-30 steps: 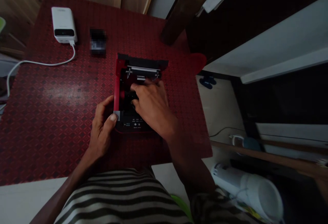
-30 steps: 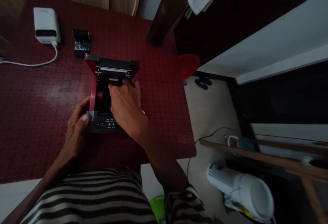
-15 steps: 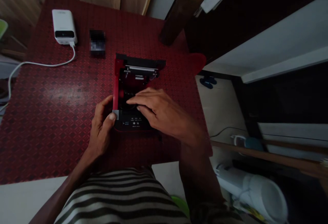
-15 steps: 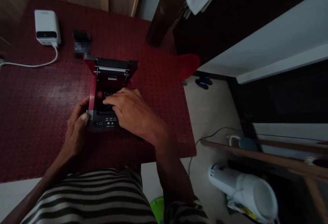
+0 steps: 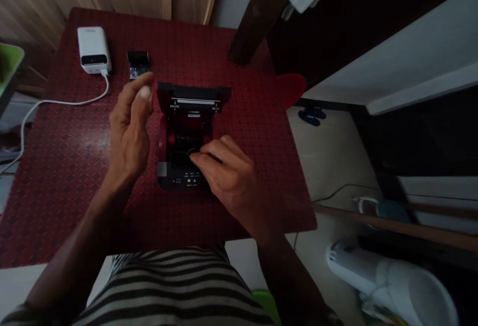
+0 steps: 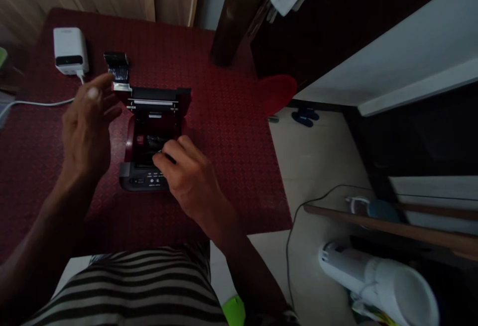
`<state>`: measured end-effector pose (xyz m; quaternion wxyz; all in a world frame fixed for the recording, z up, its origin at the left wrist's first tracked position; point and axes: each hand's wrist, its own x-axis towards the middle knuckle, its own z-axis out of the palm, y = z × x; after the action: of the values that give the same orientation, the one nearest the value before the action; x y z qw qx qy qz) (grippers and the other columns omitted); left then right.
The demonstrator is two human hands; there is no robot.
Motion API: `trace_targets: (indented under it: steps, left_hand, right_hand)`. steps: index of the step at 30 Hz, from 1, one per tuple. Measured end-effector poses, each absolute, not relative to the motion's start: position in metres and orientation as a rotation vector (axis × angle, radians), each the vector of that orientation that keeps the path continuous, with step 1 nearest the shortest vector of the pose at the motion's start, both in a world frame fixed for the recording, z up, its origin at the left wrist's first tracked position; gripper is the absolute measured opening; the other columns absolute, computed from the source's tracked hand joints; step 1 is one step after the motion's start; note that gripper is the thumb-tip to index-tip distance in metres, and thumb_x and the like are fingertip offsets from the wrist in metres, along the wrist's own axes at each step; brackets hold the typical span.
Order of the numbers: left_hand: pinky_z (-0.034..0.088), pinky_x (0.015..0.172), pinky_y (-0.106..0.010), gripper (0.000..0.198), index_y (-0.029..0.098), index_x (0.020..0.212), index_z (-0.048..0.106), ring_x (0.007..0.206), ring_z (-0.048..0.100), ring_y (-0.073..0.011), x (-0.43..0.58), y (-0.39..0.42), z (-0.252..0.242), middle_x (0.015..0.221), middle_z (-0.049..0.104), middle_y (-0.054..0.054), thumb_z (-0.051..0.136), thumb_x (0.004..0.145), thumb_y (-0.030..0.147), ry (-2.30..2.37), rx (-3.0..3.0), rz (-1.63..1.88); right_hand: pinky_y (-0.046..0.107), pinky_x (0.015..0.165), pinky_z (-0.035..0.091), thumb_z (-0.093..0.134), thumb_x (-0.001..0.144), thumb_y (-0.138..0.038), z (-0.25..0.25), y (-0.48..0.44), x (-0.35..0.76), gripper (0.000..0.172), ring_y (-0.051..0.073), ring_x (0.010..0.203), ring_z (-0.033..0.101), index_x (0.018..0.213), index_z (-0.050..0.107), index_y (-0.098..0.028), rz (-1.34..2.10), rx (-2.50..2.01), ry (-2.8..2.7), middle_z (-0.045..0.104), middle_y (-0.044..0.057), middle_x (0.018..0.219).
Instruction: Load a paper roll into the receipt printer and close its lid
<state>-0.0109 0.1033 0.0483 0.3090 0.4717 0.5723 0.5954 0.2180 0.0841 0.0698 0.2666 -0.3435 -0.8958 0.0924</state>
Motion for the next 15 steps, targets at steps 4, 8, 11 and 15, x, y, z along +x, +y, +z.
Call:
trace_targets:
  steps: [4, 8, 11, 15]
  left_hand:
    - [0.062, 0.114, -0.043, 0.053, 0.017, 0.108, 0.079, 0.118, 0.080, -0.0236, -0.006, 0.120, 0.053, 0.115, 0.085, -0.002, 0.064, 0.124, 0.066, 1.503, 1.259, 1.642]
    - [0.053, 0.134, -0.050, 0.032, 0.019, 0.099, 0.076, 0.140, 0.077, -0.0272, -0.002, 0.101, 0.056, 0.123, 0.086, -0.002, 0.082, 0.113, 0.047, 1.484, 1.180, 1.612]
    - [0.051, 0.140, -0.056, 0.037, 0.022, 0.114, 0.080, 0.153, 0.073, -0.0340, -0.003, 0.078, 0.052, 0.132, 0.087, -0.006, 0.099, 0.098, 0.049, 1.492, 1.074, 1.572]
    - [0.063, 0.131, -0.061, 0.076, 0.025, 0.142, 0.079, 0.151, 0.076, -0.0412, -0.004, 0.052, 0.037, 0.154, 0.084, -0.013, 0.110, 0.081, 0.058, 1.474, 0.906, 1.435]
  right_hand:
    - [0.038, 0.086, 0.065, 0.056, 0.124, -0.006, 0.068, 0.073, 0.222, 0.037, 0.022, 0.095, 0.072, 0.119, 0.091, -0.019, 0.079, -0.940, -2.422, 0.086, 0.008, 0.104]
    - [0.039, 0.082, 0.063, 0.059, 0.123, -0.006, 0.069, 0.065, 0.226, 0.034, 0.022, 0.092, 0.074, 0.118, 0.090, -0.018, -0.034, -0.944, -2.405, 0.089, 0.009, 0.106]
    - [0.040, 0.080, 0.062, 0.063, 0.121, -0.005, 0.068, 0.061, 0.227, 0.030, 0.022, 0.089, 0.074, 0.117, 0.090, -0.017, -0.080, -0.942, -2.381, 0.089, 0.009, 0.105]
    - [0.043, 0.087, 0.066, 0.064, 0.118, -0.001, 0.068, 0.055, 0.227, 0.034, 0.024, 0.095, 0.077, 0.118, 0.091, -0.023, -0.059, -0.987, -2.375, 0.090, 0.009, 0.108]
